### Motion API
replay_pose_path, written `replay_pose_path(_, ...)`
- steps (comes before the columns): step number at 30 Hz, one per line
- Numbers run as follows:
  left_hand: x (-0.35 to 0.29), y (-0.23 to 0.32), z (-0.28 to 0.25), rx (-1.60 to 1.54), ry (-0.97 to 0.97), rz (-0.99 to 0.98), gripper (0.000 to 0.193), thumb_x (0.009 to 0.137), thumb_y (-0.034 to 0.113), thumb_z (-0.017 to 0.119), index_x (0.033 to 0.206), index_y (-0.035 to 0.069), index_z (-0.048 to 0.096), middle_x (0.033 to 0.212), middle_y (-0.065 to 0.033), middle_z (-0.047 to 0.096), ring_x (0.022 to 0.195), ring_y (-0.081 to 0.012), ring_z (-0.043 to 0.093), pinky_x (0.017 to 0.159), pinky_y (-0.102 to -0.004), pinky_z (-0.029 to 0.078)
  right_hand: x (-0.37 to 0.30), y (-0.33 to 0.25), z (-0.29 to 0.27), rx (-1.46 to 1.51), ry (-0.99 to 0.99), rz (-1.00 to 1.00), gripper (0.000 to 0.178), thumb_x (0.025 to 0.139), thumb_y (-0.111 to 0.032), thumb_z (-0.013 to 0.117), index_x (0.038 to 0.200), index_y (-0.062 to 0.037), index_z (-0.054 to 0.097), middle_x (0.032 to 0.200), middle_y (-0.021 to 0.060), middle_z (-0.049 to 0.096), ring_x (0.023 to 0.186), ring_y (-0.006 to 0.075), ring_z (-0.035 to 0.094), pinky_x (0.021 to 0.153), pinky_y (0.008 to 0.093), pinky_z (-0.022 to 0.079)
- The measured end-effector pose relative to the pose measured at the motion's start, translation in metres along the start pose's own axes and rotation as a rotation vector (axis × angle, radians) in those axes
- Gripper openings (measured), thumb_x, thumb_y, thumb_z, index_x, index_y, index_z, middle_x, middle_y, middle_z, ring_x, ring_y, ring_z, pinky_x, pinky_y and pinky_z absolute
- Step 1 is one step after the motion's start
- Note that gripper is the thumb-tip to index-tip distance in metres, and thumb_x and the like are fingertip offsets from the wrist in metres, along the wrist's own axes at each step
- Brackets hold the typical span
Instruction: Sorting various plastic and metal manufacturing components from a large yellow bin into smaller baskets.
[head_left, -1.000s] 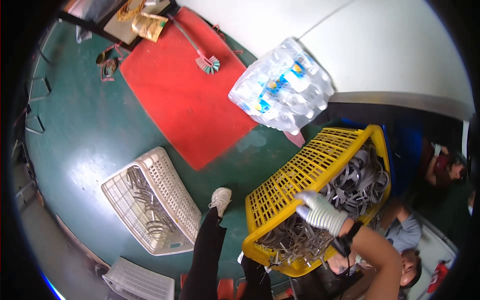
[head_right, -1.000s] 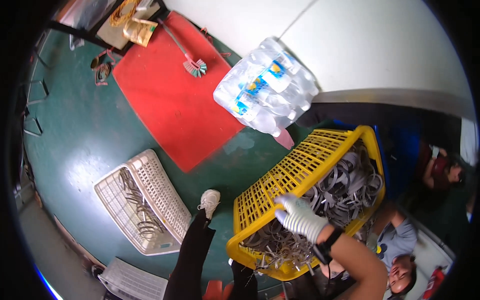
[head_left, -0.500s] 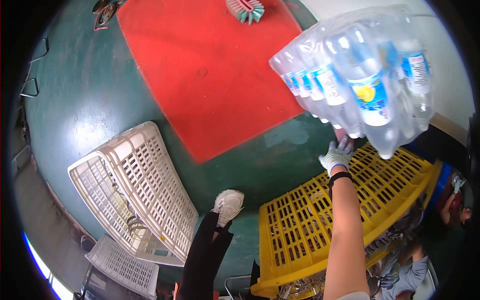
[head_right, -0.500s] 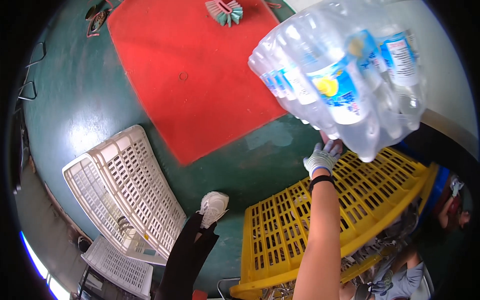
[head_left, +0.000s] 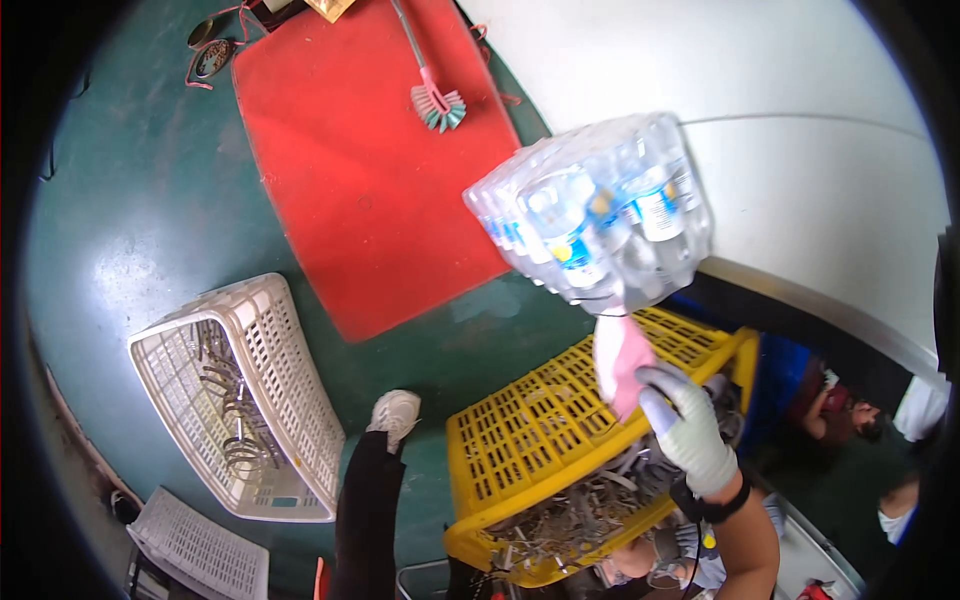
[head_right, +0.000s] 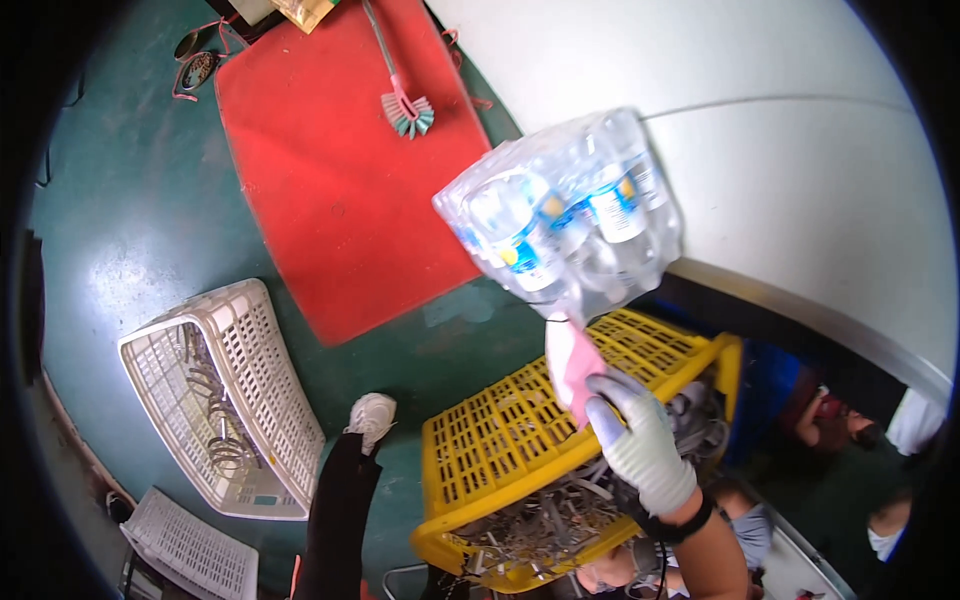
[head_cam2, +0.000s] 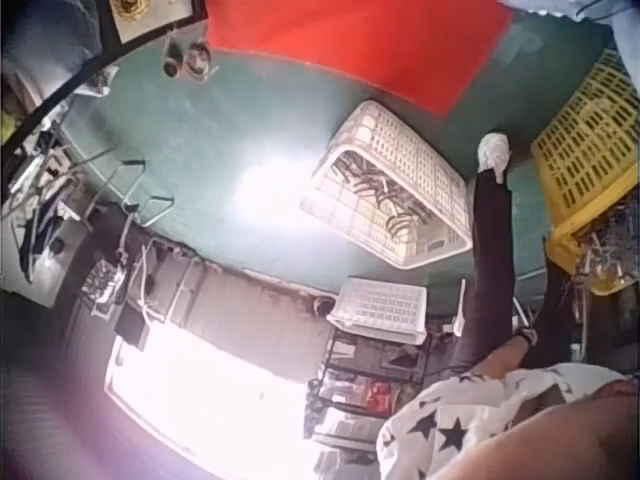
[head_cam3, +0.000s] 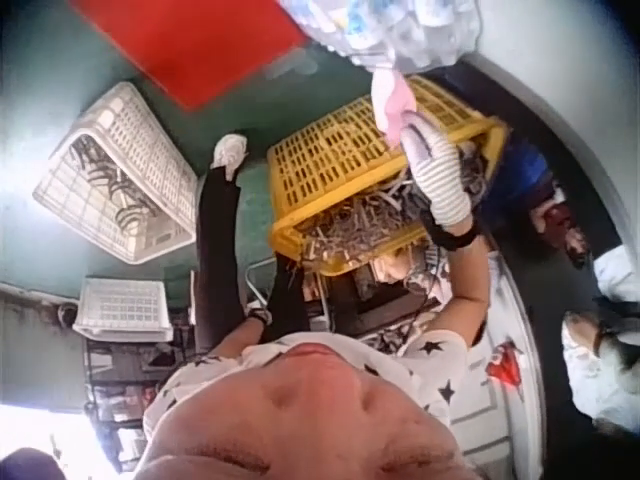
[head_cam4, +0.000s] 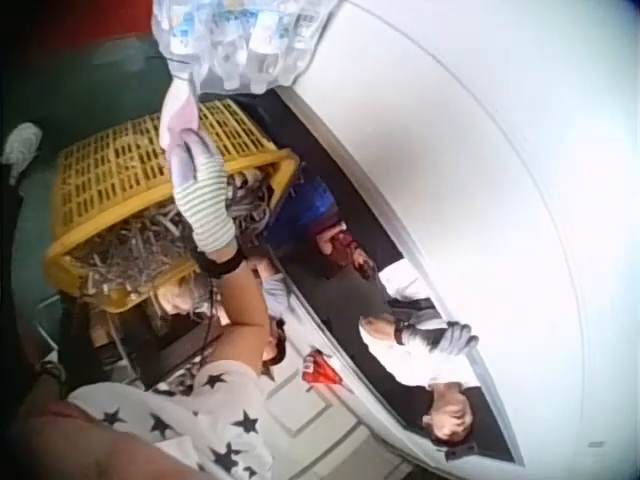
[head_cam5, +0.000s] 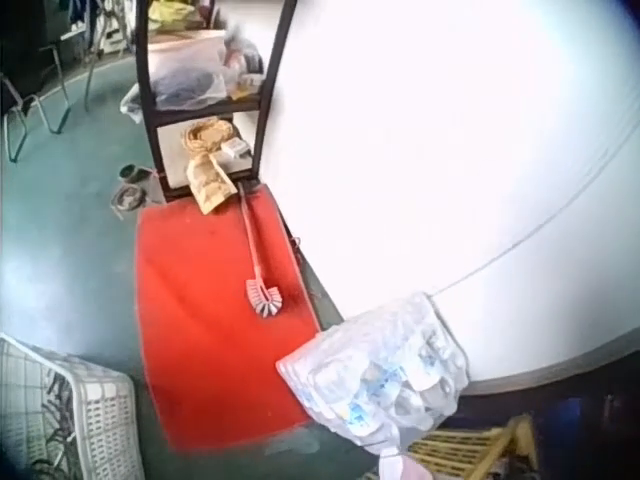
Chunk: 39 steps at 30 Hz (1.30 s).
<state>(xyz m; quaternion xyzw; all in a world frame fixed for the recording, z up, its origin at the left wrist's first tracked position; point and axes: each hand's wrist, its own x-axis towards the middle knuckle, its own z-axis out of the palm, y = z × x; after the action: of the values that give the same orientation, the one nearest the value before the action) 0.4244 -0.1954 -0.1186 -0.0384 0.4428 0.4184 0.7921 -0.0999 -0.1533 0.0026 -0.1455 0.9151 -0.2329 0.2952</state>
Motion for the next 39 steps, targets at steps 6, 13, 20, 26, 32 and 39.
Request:
replay_pose_path(6, -0.033, 0.033, -0.003, 0.065, 0.035, 0.077, 0.076, 0.095, 0.067, 0.028, 0.135, 0.01, 0.056, 0.135, -0.0172, 0.059, 0.129, -0.0316, 0.052, 0.107, -0.044, 0.038, 0.087, -0.046, -0.058, -0.896, 0.451, -0.342, 0.049, 0.084, -0.023, 0.064, 0.124, 0.0038, 0.057, 0.141, 0.0242, 0.045, 0.127, 0.0395, 0.044, 0.107, 0.0523, 0.032)
replay_pose_path(13, -0.06, 0.021, -0.017, 0.133, 0.089, 0.056, 0.076, 0.095, 0.068, 0.027, 0.135, 0.01, 0.057, 0.134, -0.0171, 0.059, 0.128, -0.0319, 0.053, 0.107, -0.0445, 0.039, 0.102, -0.046, -0.019, -0.834, 0.272, -0.078, 0.05, 0.077, -0.026, 0.066, 0.126, -0.0139, 0.063, 0.146, 0.0256, 0.038, 0.13, 0.0454, 0.039, 0.108, 0.0566, 0.031)
replay_pose_path(20, -0.06, 0.01, -0.01, 0.235, 0.113, 0.036, 0.076, 0.095, 0.068, 0.026, 0.134, 0.011, 0.058, 0.133, -0.017, 0.06, 0.127, -0.0322, 0.054, 0.106, -0.045, 0.039, -0.141, -0.075, 0.09, -0.058, -0.063, -0.229, 0.035, 0.079, -0.012, 0.068, 0.112, -0.0032, 0.062, 0.112, 0.0263, 0.063, 0.101, 0.0442, 0.062, 0.09, 0.0516, 0.051)
replay_pose_path(26, -0.033, -0.02, 0.037, 0.365, 0.128, -0.052, 0.076, 0.095, 0.068, 0.025, 0.134, 0.012, 0.059, 0.132, -0.0169, 0.061, 0.126, -0.0325, 0.055, 0.106, -0.0455, 0.04, -0.353, -0.087, 0.202, 0.377, -0.441, 0.043, 0.032, 0.089, -0.027, 0.062, 0.111, -0.0047, 0.065, 0.109, 0.0199, 0.065, 0.1, 0.039, 0.063, 0.088, 0.0471, 0.051)
replay_pose_path(32, 0.007, -0.071, 0.117, 0.603, 0.143, -0.209, 0.077, 0.095, 0.069, 0.024, 0.133, 0.012, 0.06, 0.131, -0.0169, 0.061, 0.126, -0.0327, 0.056, 0.106, -0.0459, 0.04, -0.487, -0.05, 0.23, 0.715, -0.045, 0.209, 0.025, 0.091, -0.019, 0.062, 0.111, -0.004, 0.065, 0.108, 0.0188, 0.066, 0.1, 0.0384, 0.062, 0.088, 0.0459, 0.051)
replay_pose_path(39, 0.033, -0.144, 0.307, 0.875, -0.051, -0.393, 0.077, 0.095, 0.069, 0.023, 0.133, 0.013, 0.06, 0.131, -0.0168, 0.062, 0.125, -0.033, 0.056, 0.105, -0.0463, 0.04, -0.761, 0.044, 0.266, 0.733, 0.293, 0.598, 0.029, 0.092, -0.016, 0.058, 0.116, -0.0002, 0.065, 0.108, 0.0189, 0.067, 0.103, 0.0326, 0.064, 0.093, 0.0384, 0.049)
